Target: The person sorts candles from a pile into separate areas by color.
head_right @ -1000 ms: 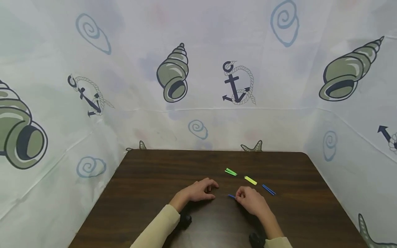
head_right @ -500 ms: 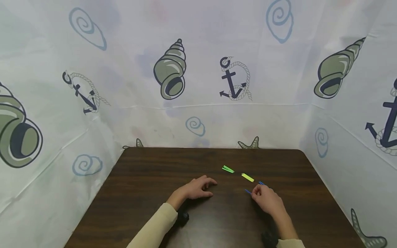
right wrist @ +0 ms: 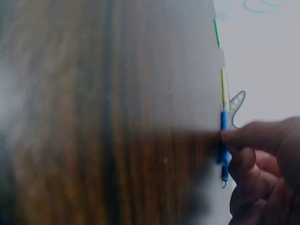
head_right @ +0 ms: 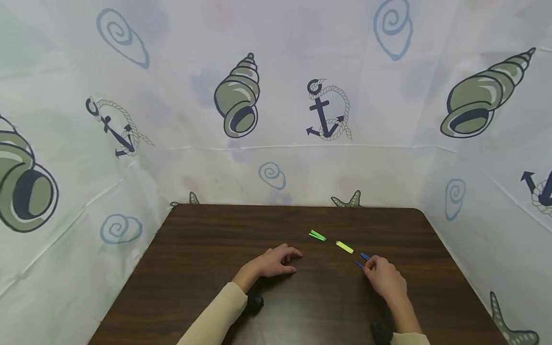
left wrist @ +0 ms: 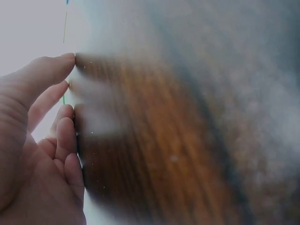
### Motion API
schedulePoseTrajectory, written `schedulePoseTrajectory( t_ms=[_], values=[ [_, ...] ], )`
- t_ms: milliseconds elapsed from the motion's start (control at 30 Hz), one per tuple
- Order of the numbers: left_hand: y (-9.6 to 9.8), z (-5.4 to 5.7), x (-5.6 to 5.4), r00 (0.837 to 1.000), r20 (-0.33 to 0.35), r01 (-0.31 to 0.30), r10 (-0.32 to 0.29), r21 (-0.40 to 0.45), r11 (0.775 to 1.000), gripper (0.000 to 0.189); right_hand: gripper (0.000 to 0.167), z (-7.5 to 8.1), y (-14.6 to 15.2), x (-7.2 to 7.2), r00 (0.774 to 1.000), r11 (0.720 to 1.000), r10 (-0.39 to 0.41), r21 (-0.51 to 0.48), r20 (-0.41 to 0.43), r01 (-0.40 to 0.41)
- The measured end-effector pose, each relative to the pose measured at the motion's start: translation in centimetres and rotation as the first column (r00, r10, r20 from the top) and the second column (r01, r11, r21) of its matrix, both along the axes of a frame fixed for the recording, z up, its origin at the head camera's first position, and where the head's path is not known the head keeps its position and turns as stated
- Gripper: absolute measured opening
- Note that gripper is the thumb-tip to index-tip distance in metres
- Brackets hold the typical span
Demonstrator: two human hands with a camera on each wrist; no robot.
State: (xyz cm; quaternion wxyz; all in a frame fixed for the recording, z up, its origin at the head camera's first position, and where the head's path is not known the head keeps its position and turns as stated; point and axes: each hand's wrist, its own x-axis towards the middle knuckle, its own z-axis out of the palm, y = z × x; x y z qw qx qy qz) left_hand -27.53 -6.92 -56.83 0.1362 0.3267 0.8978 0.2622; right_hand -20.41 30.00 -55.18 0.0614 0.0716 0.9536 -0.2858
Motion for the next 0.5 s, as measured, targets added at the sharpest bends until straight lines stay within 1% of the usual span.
schedulePoseTrajectory(
  t_ms=[167, 367, 500],
  values=[
    [0.5, -0.1, -0.7, 0.999, 0.008, -0.032, 0.032, 0.004, 0.999, 0.041, 0.018, 0.0, 0.9, -1.6, 0.999, 0.999, -0.029, 0.014, -0.019, 0.029],
    [1.2, -0.2, -1.7, 0.997, 0.03, -0.066, 0.066, -0.005, 0.998, 0.04, 0.019, 0.4, 1.9, -3.8, 0.999, 0.999, -0.034, 0.029, -0.005, 0.034],
    [1.7, -0.1, -2.3, 0.997, 0.036, -0.075, 0.075, -0.002, 0.997, 0.041, 0.02, 0.6, 2.7, -5.1, 0.999, 0.999, -0.043, 0.031, 0.004, 0.043]
  ],
)
